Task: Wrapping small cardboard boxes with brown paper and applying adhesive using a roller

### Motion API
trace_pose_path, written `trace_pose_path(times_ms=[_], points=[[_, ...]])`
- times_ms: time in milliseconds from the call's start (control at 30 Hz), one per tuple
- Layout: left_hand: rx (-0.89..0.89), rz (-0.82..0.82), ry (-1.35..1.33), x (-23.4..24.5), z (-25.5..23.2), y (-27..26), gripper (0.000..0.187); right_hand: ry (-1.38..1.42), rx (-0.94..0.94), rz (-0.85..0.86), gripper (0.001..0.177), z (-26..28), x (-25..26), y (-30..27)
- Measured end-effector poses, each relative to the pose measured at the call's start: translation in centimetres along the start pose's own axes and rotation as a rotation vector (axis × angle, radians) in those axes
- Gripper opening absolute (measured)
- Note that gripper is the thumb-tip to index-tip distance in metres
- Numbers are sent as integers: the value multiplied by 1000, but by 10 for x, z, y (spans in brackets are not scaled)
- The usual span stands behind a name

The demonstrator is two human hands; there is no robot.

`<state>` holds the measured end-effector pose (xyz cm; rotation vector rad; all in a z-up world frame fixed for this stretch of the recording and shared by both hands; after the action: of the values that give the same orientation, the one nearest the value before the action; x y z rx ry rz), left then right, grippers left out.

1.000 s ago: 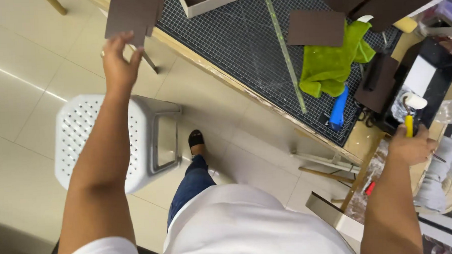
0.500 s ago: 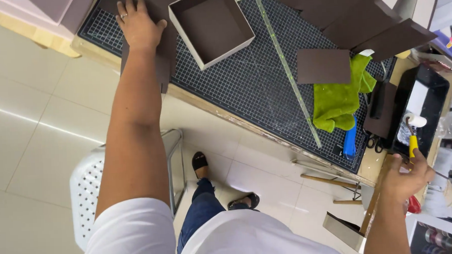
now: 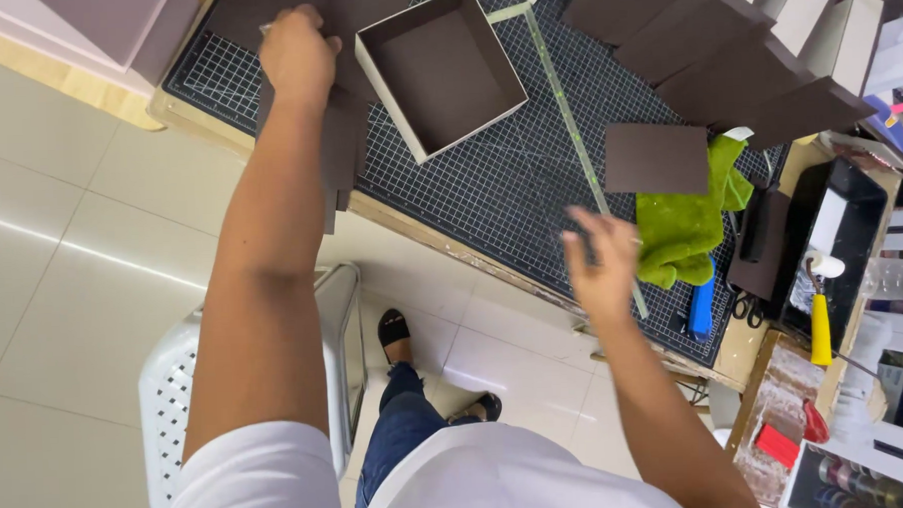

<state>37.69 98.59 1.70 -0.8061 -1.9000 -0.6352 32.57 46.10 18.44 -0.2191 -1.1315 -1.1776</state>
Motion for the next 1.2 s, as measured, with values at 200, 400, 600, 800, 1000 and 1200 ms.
trace_pose_path(times_ms=[200,400,600,800,1000,1200], points=[[7,-281,-315,67,14,-42,14,32,428,136,32,115,-95,32],[-162,-667,-349,155,21,-94,2,-125,446,335,52,105,-165,45],[-53,-758,-637,187,-8,-189,20,167,246,258,60,122,-130,61],[40,-218,-923,115,-99,-265,20,1026,-493,247,60,71,-150,48],[-67,-333,-692,136,-31,-233,23,712,-638,-234,59,-80,-120,31],[19,-160,-141,100,14,-187,74,462,-818,-266,73,-129,-137,29]])
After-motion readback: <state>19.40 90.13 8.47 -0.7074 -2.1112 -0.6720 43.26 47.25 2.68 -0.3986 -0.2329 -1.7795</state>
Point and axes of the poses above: each hand's wrist, its own y-axis towards the middle knuckle, its own x-axis out of the back of the hand, z = x × y, the point moved 9 cm from there along y, towards the middle knuckle, and after that the axes turned 4 degrees about -x, right-handed, at the moved point
